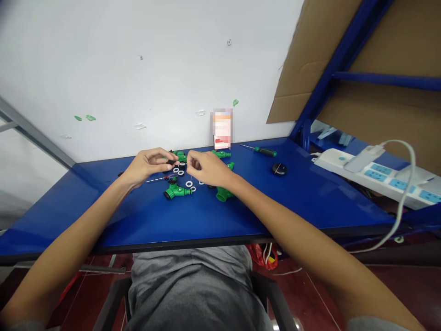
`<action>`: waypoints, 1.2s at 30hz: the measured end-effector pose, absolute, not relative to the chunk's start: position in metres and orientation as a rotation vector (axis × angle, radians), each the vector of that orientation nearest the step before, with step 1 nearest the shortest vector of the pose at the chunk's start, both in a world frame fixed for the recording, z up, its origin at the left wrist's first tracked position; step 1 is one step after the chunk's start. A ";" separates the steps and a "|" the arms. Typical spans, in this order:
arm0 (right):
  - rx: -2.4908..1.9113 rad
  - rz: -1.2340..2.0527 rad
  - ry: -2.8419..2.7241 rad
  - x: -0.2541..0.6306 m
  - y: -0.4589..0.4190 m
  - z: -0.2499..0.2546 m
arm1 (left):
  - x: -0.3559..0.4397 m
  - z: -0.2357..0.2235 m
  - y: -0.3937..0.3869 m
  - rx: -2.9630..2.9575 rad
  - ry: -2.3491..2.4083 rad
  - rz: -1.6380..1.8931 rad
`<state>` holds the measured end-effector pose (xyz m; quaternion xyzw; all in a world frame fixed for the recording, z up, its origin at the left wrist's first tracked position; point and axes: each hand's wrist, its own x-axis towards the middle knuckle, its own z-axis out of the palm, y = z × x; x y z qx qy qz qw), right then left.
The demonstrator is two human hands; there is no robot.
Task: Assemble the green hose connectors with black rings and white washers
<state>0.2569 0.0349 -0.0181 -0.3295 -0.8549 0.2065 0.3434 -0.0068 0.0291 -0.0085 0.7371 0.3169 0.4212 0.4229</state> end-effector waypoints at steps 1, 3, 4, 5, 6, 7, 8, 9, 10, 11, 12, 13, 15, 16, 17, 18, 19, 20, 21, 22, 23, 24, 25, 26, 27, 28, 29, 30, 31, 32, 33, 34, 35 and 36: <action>-0.871 0.528 -2.239 0.260 0.037 -0.017 | -0.006 -0.008 0.028 1.843 0.794 1.010; -0.882 0.549 -2.291 0.264 0.039 -0.014 | -0.004 -0.008 0.024 1.841 0.803 0.923; -0.876 0.579 -2.333 0.266 0.040 -0.013 | -0.002 -0.007 0.022 1.837 0.806 0.879; -0.864 0.615 -2.384 0.267 0.040 -0.012 | -0.002 -0.006 0.020 1.832 0.810 0.840; -0.849 0.645 -2.441 0.268 0.041 -0.012 | -0.001 -0.005 0.018 1.831 0.821 0.805; -0.836 0.655 -2.497 0.269 0.041 -0.011 | -0.001 -0.003 0.017 1.838 0.841 0.781; -0.831 0.643 -2.547 0.269 0.040 -0.011 | -0.002 -0.001 0.016 1.850 0.869 0.767; -0.832 0.614 -2.590 0.269 0.040 -0.011 | -0.003 0.002 0.015 1.863 0.901 0.767; -0.836 0.581 -2.625 0.269 0.039 -0.010 | -0.005 0.004 0.015 1.871 0.929 0.781; -0.837 0.557 -2.655 0.268 0.037 -0.010 | -0.006 0.006 0.015 1.869 0.947 0.808; -0.832 0.549 -2.679 0.268 0.036 -0.009 | -0.008 0.008 0.016 1.853 0.952 0.841; -0.820 0.554 -2.700 0.267 0.034 -0.009 | -0.009 0.009 0.017 1.826 0.951 0.875; -0.791 0.567 -2.732 0.264 0.031 -0.009 | -0.010 0.009 0.018 1.759 0.940 0.917; -0.788 0.560 -2.743 0.263 0.029 -0.008 | -0.010 0.009 0.019 1.727 0.934 0.922; -0.798 0.541 -2.748 0.263 0.028 -0.008 | -0.009 0.008 0.019 1.699 0.926 0.915; -0.815 0.511 -2.750 0.262 0.027 -0.009 | -0.008 0.007 0.018 1.678 0.915 0.896; -0.836 0.471 -2.746 0.261 0.026 -0.009 | -0.007 0.006 0.018 1.665 0.902 0.868; -0.856 0.428 -2.739 0.261 0.027 -0.010 | -0.005 0.005 0.017 1.661 0.889 0.831; -0.867 0.384 -2.732 0.262 0.028 -0.012 | -0.004 0.005 0.015 1.669 0.883 0.784; -0.867 0.343 -2.726 0.262 0.030 -0.013 | -0.003 0.004 0.014 1.688 0.882 0.731; -0.860 0.311 -2.723 0.263 0.032 -0.015 | -0.002 0.005 0.013 1.713 0.884 0.676; -0.847 0.291 -2.726 0.264 0.034 -0.016 | -0.002 0.005 0.011 1.742 0.887 0.628; -0.830 0.285 -2.732 0.265 0.037 -0.017 | -0.002 0.005 0.010 1.769 0.887 0.589; -0.807 0.298 -2.740 0.265 0.039 -0.018 | -0.002 0.006 0.009 1.791 0.881 0.560; -0.778 0.326 -2.748 0.266 0.041 -0.018 | -0.002 0.007 0.009 1.807 0.872 0.542; -0.743 0.368 -2.753 0.266 0.042 -0.018 | -0.003 0.008 0.008 1.826 0.863 0.530; -0.706 0.417 -2.755 0.267 0.043 -0.017 | -0.003 0.009 0.008 1.855 0.858 0.525; -0.674 0.467 -2.755 0.267 0.043 -0.016 | -0.004 0.009 0.009 1.892 0.861 0.527; -0.653 0.511 -2.755 0.266 0.043 -0.015 | -0.004 0.009 0.009 1.936 0.873 0.531; -0.649 0.541 -2.759 0.266 0.042 -0.014 | -0.005 0.009 0.010 1.982 0.892 0.537; -0.661 0.550 -2.765 0.266 0.040 -0.013 | -0.005 0.009 0.011 2.021 0.914 0.539; -0.683 0.541 -2.780 0.265 0.038 -0.012 | -0.005 0.008 0.011 2.048 0.936 0.538; -0.706 0.517 -2.801 0.264 0.035 -0.012 | -0.005 0.007 0.012 2.061 0.952 0.534; -0.728 0.478 -2.826 0.263 0.032 -0.011 | -0.005 0.006 0.013 2.071 0.959 0.526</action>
